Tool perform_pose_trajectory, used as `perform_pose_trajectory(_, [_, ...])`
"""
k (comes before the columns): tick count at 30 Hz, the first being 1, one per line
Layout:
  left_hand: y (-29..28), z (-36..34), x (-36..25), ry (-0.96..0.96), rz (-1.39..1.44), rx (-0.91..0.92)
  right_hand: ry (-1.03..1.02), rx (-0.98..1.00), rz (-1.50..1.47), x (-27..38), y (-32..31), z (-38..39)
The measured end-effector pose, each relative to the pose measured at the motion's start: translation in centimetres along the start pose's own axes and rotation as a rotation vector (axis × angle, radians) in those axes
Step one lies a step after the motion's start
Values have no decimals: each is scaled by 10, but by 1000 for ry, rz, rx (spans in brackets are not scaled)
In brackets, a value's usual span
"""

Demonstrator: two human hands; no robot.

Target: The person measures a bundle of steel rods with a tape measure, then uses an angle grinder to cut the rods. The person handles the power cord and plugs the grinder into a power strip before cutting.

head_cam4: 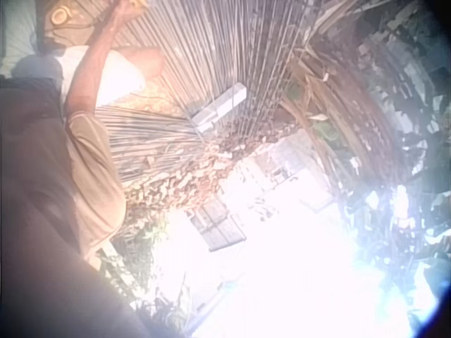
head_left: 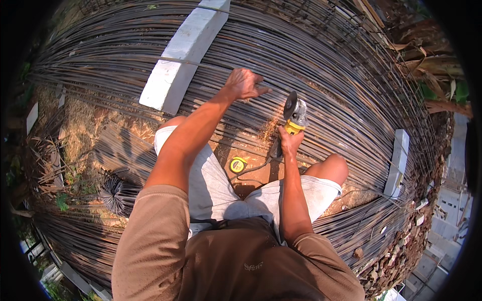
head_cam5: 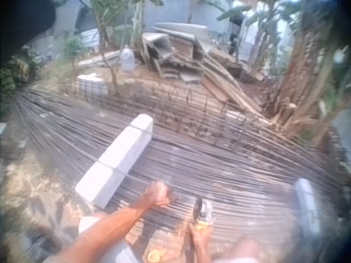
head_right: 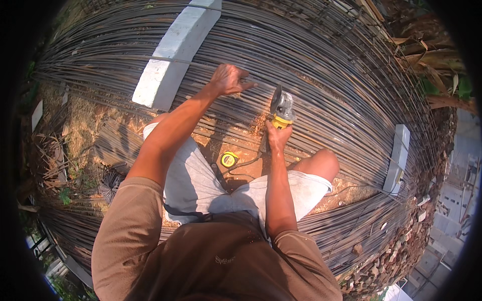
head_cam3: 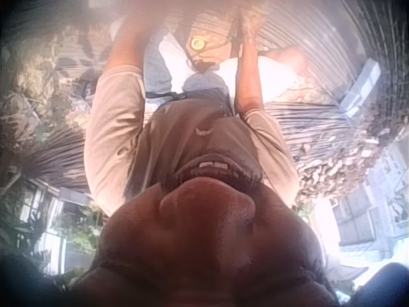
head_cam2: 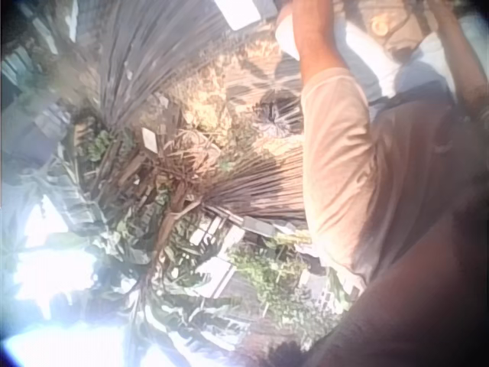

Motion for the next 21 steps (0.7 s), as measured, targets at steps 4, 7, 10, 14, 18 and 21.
perform_pose_trajectory(4, [1,0,3,-3,-13,5,-8,18,0,4,3,2])
perform_pose_trajectory(7, [2,-3,0,-22,-16,47,-17,2,4,-3,-3,0])
perform_pose_trajectory(10, [1,-4,0,-15,-15,34,13,9,13,-8,-3,1])
perform_pose_trajectory(14, [0,-1,4,6,-27,7,-4,-3,45,5,1,2])
perform_pose_trajectory(18, [3,-2,3,-10,-18,28,35,5,28,11,0,4])
perform_pose_trajectory(21, [4,-3,2,1,-19,31,9,-3,78,12,-1,2])
Point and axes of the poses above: each hand's wrist, its own z-axis away from the middle knuckle, its own y-axis out of the palm, x = y × z, the point moved 7 cm from there along -z, towards the middle knuckle, and after that the axes turned 6 degrees about -y, right-handed, at the moved point
